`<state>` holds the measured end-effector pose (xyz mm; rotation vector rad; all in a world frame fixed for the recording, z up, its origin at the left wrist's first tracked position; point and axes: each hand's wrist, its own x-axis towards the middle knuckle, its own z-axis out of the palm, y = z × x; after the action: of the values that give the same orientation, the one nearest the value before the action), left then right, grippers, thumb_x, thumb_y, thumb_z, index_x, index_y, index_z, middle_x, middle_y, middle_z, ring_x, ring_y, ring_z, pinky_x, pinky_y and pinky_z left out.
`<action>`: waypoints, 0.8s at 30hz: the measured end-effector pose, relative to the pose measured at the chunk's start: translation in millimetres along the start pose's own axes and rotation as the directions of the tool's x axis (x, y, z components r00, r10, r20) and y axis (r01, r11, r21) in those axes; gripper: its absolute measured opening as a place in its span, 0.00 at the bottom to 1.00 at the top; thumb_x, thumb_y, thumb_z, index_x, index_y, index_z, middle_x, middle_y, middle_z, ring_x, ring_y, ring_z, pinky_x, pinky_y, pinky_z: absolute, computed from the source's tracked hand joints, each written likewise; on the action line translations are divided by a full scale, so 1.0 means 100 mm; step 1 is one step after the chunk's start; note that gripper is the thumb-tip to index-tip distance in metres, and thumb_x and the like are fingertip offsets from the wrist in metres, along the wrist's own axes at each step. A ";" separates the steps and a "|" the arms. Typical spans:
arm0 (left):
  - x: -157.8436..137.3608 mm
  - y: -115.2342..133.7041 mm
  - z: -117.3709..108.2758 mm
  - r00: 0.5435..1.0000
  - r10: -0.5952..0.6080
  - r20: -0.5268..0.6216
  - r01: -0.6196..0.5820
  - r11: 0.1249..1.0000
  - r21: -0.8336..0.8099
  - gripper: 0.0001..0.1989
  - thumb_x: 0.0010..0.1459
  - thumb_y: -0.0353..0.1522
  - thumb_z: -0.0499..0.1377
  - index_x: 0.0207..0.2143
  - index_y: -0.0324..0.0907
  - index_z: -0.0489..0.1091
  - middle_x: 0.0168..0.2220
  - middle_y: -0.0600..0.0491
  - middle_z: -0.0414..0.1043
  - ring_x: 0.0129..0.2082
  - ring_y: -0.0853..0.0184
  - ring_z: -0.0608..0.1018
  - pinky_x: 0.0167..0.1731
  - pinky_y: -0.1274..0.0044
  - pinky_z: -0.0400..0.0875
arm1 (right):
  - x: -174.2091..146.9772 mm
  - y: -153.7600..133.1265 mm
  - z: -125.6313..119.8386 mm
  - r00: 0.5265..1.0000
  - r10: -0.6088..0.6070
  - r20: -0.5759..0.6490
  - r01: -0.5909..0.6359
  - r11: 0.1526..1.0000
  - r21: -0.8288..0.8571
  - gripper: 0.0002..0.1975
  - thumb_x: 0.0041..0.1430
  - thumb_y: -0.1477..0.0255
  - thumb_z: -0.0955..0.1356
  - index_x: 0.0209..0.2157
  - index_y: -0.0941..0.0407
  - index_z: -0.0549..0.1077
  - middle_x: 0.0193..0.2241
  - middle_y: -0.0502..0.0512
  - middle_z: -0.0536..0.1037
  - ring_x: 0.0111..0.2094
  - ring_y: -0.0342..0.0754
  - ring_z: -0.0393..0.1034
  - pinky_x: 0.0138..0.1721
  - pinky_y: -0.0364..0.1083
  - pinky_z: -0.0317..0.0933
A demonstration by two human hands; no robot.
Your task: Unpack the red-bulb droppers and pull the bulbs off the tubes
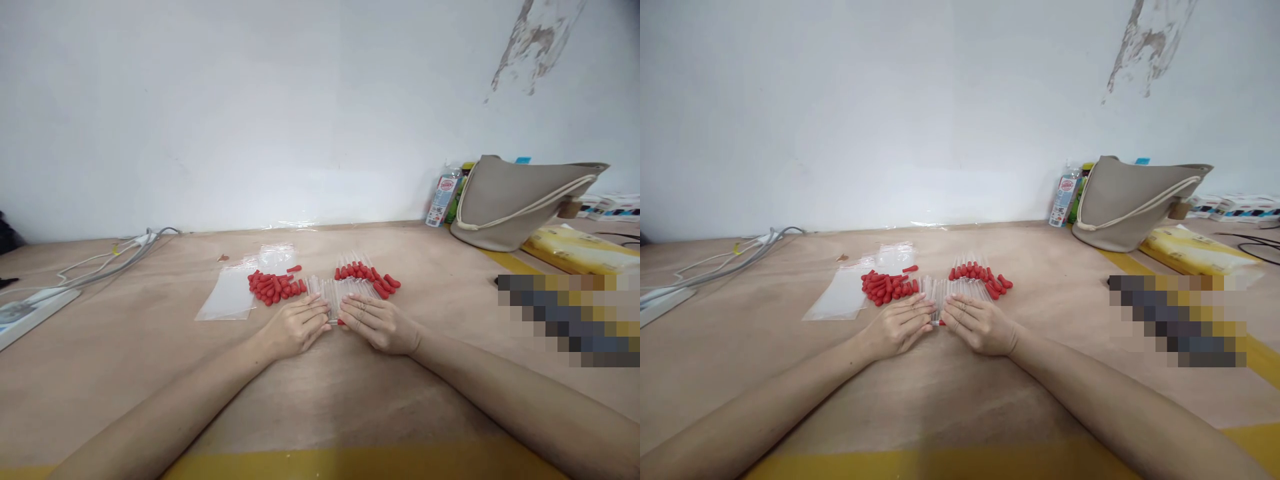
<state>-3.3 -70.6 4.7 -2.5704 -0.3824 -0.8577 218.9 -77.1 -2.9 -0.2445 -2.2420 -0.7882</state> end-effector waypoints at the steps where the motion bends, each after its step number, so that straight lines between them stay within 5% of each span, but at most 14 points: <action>1: 0.00 0.00 0.00 1.000 -0.001 0.000 0.001 1.000 -0.005 0.07 0.59 0.28 0.52 0.33 0.36 0.69 0.35 0.48 0.77 0.40 0.68 0.77 0.51 0.69 0.68 | 0.00 0.00 0.00 1.000 0.001 -0.003 -0.001 1.000 0.000 0.09 0.56 0.79 0.65 0.38 0.66 0.73 0.36 0.62 0.78 0.45 0.51 0.70 0.49 0.50 0.66; 20: -0.08 -0.03 0.00 0.999 -0.029 -0.016 0.028 0.997 -0.066 0.05 0.58 0.27 0.53 0.33 0.35 0.69 0.35 0.48 0.76 0.41 0.67 0.76 0.53 0.68 0.66 | -0.10 0.04 -0.03 0.999 0.030 -0.028 -0.028 0.997 0.067 0.14 0.59 0.80 0.59 0.42 0.63 0.72 0.39 0.61 0.77 0.49 0.49 0.67 0.50 0.51 0.65; 24: -0.24 -0.15 -0.01 0.977 -0.203 -0.060 0.201 0.979 -0.045 0.07 0.59 0.27 0.52 0.38 0.37 0.68 0.39 0.48 0.73 0.42 0.67 0.75 0.47 0.71 0.71 | -0.25 0.18 -0.05 0.946 0.316 -0.075 -0.311 0.948 0.072 0.12 0.58 0.77 0.62 0.42 0.57 0.73 0.40 0.58 0.77 0.46 0.48 0.69 0.49 0.52 0.64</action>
<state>-28.0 -61.0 -5.1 -2.5631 -0.6217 -1.0259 246.7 -64.4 -9.3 -0.5151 -2.0724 -0.5499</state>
